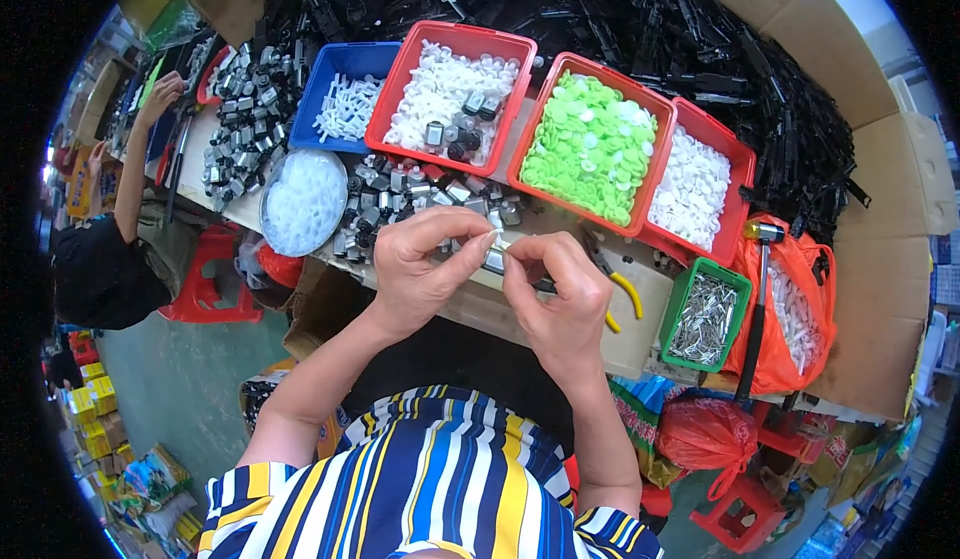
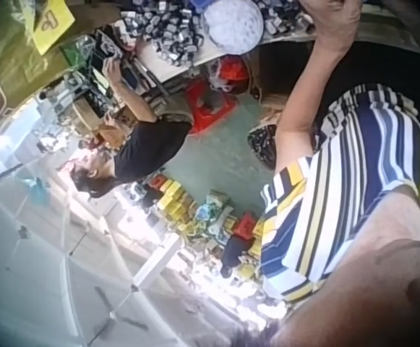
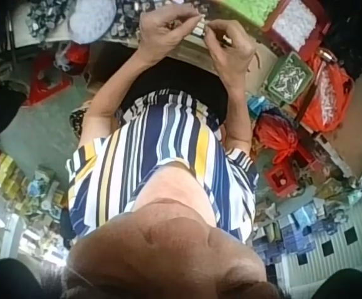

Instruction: Assembling small electronic components by inserting internal parts and wires into a plastic housing using pliers and a small hammer.

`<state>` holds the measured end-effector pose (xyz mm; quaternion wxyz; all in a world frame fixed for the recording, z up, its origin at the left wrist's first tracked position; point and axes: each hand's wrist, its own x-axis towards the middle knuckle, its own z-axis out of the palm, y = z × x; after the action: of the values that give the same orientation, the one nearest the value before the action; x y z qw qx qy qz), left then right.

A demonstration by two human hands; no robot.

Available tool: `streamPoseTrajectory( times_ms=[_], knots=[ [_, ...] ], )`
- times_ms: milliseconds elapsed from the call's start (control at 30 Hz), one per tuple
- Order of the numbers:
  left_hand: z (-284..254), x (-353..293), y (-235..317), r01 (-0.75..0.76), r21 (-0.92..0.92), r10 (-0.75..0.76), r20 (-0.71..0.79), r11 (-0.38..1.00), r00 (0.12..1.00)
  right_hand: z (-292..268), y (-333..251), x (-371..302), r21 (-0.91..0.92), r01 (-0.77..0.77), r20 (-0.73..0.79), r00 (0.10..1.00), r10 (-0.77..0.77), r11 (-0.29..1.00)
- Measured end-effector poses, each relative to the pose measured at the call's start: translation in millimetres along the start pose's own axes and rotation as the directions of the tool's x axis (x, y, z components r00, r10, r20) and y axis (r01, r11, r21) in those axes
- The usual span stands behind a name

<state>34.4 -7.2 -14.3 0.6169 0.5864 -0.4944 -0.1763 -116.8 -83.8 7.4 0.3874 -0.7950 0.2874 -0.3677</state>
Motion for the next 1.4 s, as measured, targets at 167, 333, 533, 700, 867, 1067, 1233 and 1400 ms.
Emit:
streamPoseTrajectory(
  times_ms=[167, 333, 533, 700, 867, 1067, 1233, 1400],
  knots=[
    [7.5, 0.3, -4.2, -0.312, 0.215, 0.319, 0.002, 0.925, 0.948, 1.5, 4.5, -7.9, 0.160, -0.176, -0.011, 0.984, 0.180, 0.971],
    [11.6, -2.9, -2.8, -0.233, 0.112, 0.231, 0.032, 0.966, 0.972, 1.4, 9.4, -13.2, 0.572, -0.309, 0.035, 0.935, 0.354, 0.760],
    [12.2, -8.7, 0.1, 0.098, -0.128, -0.082, 0.128, 0.987, 0.988, -11.1, 19.6, -20.5, 0.446, -0.346, 0.127, 0.937, 0.324, 0.826],
    [9.1, -17.9, -2.8, 0.216, -0.173, -0.183, 0.187, 0.961, 0.965, -14.9, 16.6, -23.4, 0.210, -0.218, 0.084, 0.975, 0.205, 0.953],
    [5.3, -18.7, -4.5, 0.138, -0.144, -0.101, 0.239, 0.980, 0.966, -13.0, 15.2, -21.9, 0.073, -0.099, 0.105, 0.990, 0.091, 0.992],
    [6.9, -23.6, -17.7, -0.052, -0.001, 0.051, 0.226, 0.999, 0.973, -11.4, 21.7, -22.6, 0.022, -0.064, 0.133, 0.989, 0.061, 0.998],
    [7.4, -28.9, -24.0, -0.373, 0.267, 0.311, 0.247, 0.889, 0.918, -8.1, 45.7, -23.2, -0.161, 0.042, 0.076, 0.997, -0.030, 0.986],
    [9.2, -35.6, -24.0, -0.453, 0.379, 0.332, 0.343, 0.807, 0.879, -4.3, 50.9, -19.1, -0.165, 0.104, 0.083, 0.992, -0.091, 0.981]
  ],
)
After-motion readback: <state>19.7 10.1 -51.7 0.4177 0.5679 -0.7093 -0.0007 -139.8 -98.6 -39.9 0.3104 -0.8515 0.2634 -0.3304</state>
